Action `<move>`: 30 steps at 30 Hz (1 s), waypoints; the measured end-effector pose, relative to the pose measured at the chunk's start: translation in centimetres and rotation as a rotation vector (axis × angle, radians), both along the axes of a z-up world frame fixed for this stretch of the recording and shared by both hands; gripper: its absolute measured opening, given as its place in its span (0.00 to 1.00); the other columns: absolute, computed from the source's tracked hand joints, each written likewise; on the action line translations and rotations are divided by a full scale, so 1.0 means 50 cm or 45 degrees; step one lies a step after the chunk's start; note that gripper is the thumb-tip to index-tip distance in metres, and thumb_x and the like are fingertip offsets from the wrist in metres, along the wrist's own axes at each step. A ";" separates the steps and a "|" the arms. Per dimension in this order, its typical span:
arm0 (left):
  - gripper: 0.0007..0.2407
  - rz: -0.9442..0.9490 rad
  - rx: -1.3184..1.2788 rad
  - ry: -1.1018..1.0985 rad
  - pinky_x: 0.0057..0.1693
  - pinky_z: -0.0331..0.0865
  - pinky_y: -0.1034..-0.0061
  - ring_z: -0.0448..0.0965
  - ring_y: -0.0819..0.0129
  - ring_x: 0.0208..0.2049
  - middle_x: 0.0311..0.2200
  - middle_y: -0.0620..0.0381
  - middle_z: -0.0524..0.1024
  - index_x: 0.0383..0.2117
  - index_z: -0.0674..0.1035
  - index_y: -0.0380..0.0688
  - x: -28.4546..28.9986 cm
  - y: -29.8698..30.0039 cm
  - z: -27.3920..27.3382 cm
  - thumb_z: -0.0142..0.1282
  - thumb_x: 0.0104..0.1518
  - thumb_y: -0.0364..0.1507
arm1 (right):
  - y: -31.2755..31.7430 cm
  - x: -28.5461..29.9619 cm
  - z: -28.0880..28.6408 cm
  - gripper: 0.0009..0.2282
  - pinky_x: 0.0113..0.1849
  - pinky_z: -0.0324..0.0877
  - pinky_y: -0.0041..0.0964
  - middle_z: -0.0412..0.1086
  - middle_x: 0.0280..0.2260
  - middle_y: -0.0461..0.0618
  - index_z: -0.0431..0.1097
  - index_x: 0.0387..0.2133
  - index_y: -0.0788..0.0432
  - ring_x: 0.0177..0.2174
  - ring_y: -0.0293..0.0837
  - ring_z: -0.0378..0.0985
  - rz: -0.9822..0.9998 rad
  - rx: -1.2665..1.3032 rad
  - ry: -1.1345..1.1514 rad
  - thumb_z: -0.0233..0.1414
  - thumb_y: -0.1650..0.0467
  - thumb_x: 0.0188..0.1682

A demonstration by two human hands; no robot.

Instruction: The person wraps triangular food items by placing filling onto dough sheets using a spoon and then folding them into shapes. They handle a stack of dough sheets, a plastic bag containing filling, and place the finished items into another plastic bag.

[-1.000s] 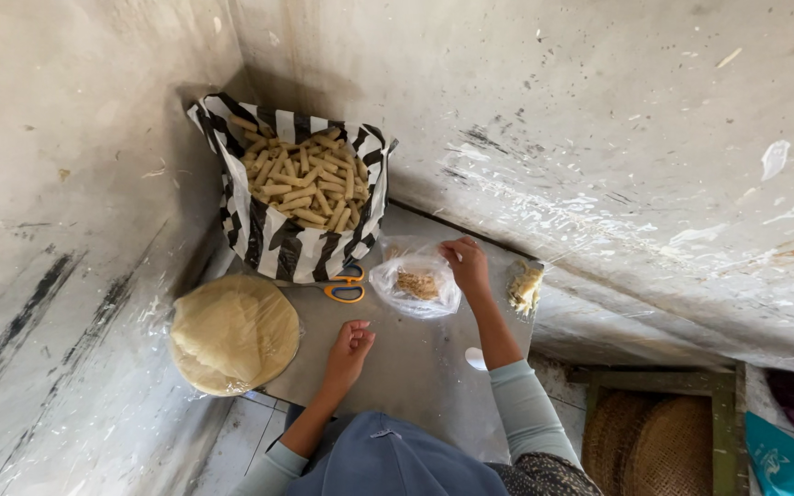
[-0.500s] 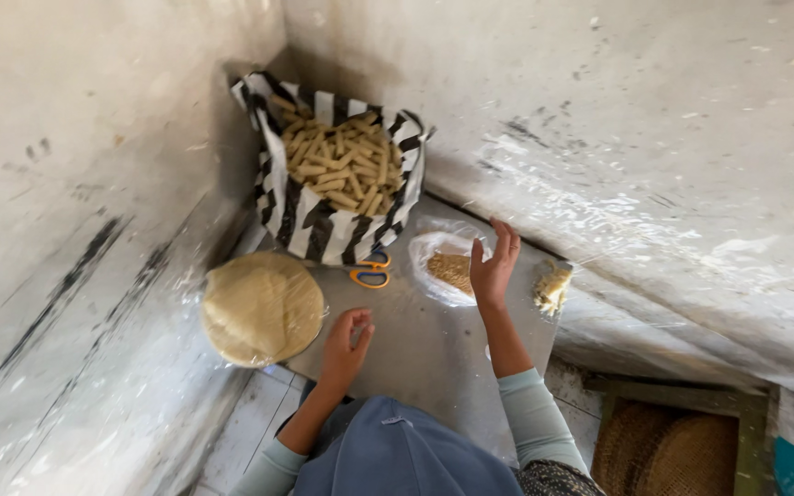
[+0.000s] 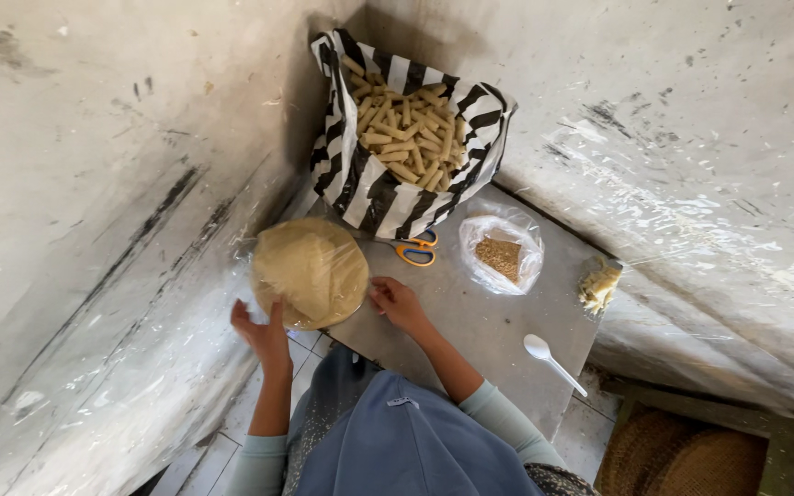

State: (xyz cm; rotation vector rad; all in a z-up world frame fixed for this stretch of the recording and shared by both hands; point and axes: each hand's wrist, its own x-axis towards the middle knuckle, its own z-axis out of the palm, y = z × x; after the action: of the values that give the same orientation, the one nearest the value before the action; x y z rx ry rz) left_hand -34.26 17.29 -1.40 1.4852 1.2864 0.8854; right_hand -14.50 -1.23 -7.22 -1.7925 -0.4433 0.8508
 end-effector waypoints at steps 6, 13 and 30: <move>0.17 -0.216 -0.784 -0.416 0.30 0.60 0.80 0.66 0.75 0.26 0.33 0.54 0.73 0.50 0.68 0.36 -0.033 0.048 -0.100 0.59 0.62 0.33 | 0.047 -0.008 0.009 0.14 0.50 0.68 0.37 0.70 0.52 0.53 0.75 0.47 0.64 0.50 0.43 0.72 0.012 0.228 -0.174 0.50 0.78 0.48; 0.13 -0.823 -1.416 -0.628 0.20 0.49 0.86 0.57 0.81 0.14 0.22 0.62 0.67 0.38 0.73 0.38 -0.030 0.087 -0.019 0.55 0.63 0.37 | 0.138 -0.052 0.098 0.31 0.52 0.69 0.36 0.63 0.58 0.48 0.55 0.58 0.49 0.54 0.40 0.70 0.070 0.557 0.252 0.58 0.79 0.42; 0.23 -1.432 0.491 0.264 0.37 0.71 0.69 0.78 0.64 0.30 0.30 0.54 0.79 0.41 0.80 0.43 0.048 -0.045 0.096 0.59 0.50 0.49 | -0.225 0.047 0.140 0.07 0.25 0.57 0.27 0.62 0.19 0.38 0.71 0.39 0.61 0.21 0.30 0.61 -0.743 0.036 -0.422 0.59 0.73 0.50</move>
State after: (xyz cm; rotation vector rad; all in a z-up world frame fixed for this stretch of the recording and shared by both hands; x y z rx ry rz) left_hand -31.88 15.04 3.41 2.2535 0.2321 0.2098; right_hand -12.13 -12.48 -0.25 -1.8971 -0.1192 0.1424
